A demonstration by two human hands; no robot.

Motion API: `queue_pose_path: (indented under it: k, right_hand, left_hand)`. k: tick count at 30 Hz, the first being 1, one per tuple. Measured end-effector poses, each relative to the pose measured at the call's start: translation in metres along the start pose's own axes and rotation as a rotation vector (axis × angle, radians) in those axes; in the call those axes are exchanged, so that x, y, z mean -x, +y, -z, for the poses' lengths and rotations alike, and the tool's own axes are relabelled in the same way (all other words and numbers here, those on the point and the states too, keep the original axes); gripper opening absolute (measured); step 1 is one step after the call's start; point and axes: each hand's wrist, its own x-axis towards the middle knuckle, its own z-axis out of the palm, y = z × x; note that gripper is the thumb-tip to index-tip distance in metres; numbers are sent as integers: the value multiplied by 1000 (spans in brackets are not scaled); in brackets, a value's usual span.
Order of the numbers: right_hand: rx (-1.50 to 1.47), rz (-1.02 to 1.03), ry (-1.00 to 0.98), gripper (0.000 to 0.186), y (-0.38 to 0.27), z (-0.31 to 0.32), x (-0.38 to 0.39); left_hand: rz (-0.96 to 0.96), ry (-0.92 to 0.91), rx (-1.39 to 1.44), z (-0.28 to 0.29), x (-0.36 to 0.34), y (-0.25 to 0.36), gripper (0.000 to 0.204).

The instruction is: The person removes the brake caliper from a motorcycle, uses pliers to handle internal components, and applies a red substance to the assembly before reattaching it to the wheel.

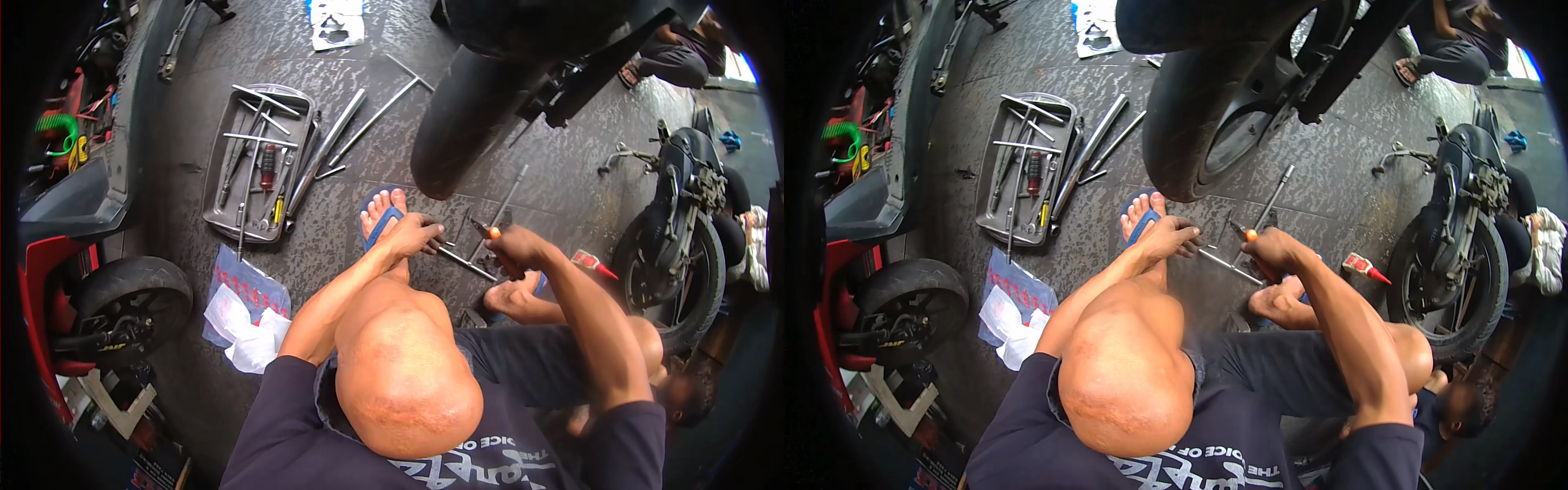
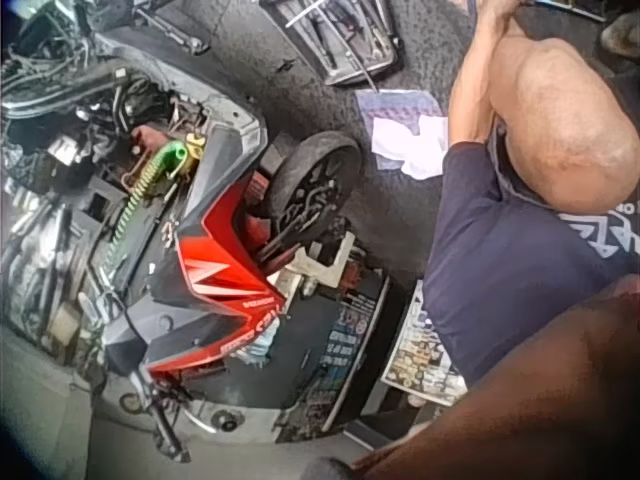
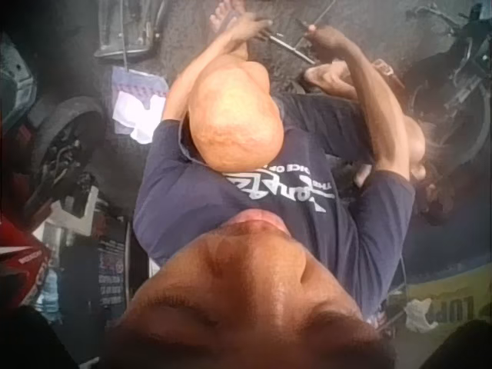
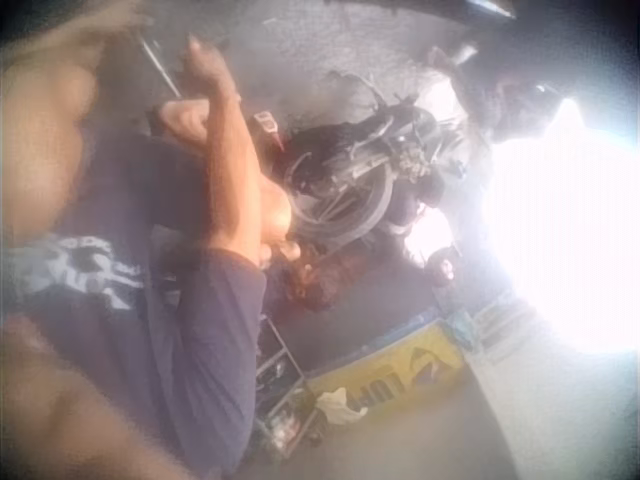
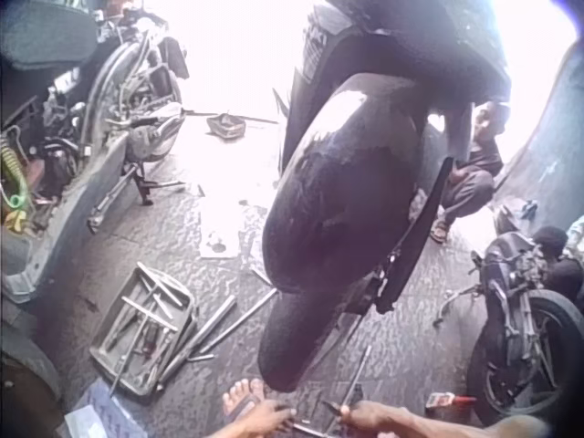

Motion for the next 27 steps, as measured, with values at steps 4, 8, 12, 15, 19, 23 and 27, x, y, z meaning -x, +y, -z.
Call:
queue_pose_path:
  k: [4, 8, 12, 15, 19, 23, 27]
  right_hand:
    - [6, 277, 228, 41, 5, -19, 58]
    - [102, 434, 272, 40, -25, -38, 110]
    - [79, 425, 282, 41, -23, -49, 121]
    - [51, 500, 295, 42, -16, -55, 125]
    - [99, 665, 380, 38, -16, -56, 142]
    - [-66, 764, 451, 34, -10, -60, 149]
    - [-216, 447, 339, 36, -1, -62, 119]
  left_hand:
    - [-181, 3, 5, -8, 26, 32, 42]
    - [-370, 16, -132, -9, 37, 40, 41]
    - [-412, -34, -111, -12, 53, 53, 37]
    - [-492, -52, -143, -16, 76, 70, 35]
    - [-621, -12, -296, -20, 103, 92, 33]
    - [-668, -59, 35, -21, 112, 101, 33]
    - [-646, -211, 379, -20, 117, 111, 37]
